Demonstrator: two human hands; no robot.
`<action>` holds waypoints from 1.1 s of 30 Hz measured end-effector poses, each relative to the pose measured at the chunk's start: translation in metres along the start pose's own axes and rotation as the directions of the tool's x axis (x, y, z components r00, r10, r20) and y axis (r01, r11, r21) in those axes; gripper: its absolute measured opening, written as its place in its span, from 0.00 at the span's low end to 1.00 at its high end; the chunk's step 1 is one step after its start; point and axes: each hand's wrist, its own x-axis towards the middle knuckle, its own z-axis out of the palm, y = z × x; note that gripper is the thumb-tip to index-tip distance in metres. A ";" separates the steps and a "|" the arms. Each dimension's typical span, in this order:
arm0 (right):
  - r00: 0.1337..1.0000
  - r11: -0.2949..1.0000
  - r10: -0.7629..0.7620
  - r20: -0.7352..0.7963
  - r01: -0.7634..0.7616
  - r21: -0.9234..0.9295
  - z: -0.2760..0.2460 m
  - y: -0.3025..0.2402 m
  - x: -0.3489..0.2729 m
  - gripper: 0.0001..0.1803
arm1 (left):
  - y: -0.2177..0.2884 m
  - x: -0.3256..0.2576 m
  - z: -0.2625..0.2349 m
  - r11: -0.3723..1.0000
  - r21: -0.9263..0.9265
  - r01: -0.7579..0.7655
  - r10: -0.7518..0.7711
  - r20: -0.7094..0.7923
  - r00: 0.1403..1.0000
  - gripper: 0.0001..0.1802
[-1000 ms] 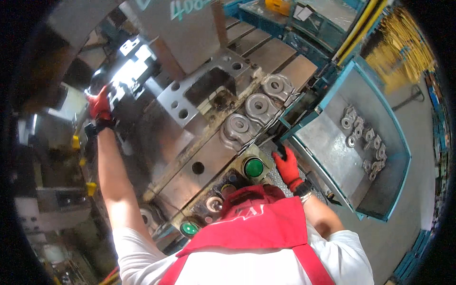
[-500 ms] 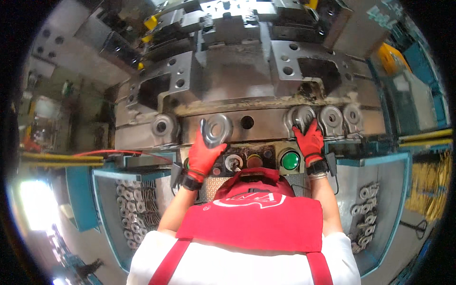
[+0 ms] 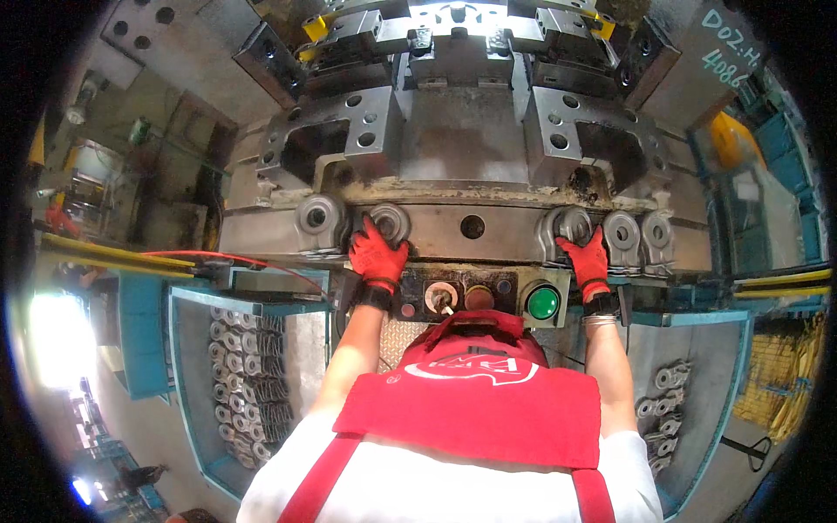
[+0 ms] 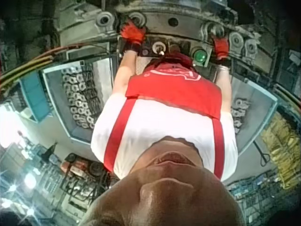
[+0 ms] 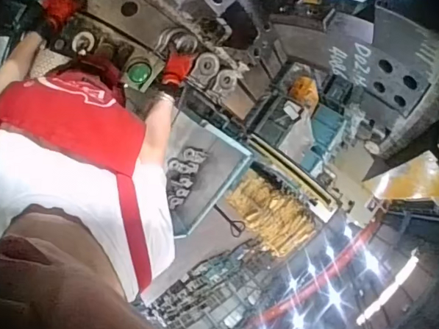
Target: Picking up metal rings from a bin and using an industrial press to form them.
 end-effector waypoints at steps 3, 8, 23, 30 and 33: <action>1.000 1.000 -0.012 -0.024 0.012 0.012 -0.007 -0.004 -0.011 0.56 | -0.002 -0.006 -0.002 0.997 -0.032 -0.064 0.060 -0.093 0.994 0.52; 0.997 0.965 -0.072 -0.025 0.076 0.249 -0.039 -0.017 -0.052 0.52 | -0.004 -0.030 -0.034 0.945 -0.134 -0.298 0.253 -0.276 0.927 0.45; 0.809 0.838 -0.544 -0.222 0.538 -0.092 -0.082 -0.306 0.028 0.46 | -0.070 -0.049 -0.071 0.536 -0.806 -0.252 -0.194 -0.408 0.892 0.33; 0.925 0.884 -0.361 -0.116 0.299 -0.360 -0.050 -0.411 0.134 0.46 | -0.120 -0.056 -0.070 0.670 -0.740 -0.051 -0.354 -0.379 0.855 0.29; 0.905 0.866 -0.393 -0.164 0.303 -0.398 -0.029 -0.426 0.157 0.35 | -0.130 -0.062 -0.075 0.560 -0.827 0.051 -0.405 -0.220 0.887 0.30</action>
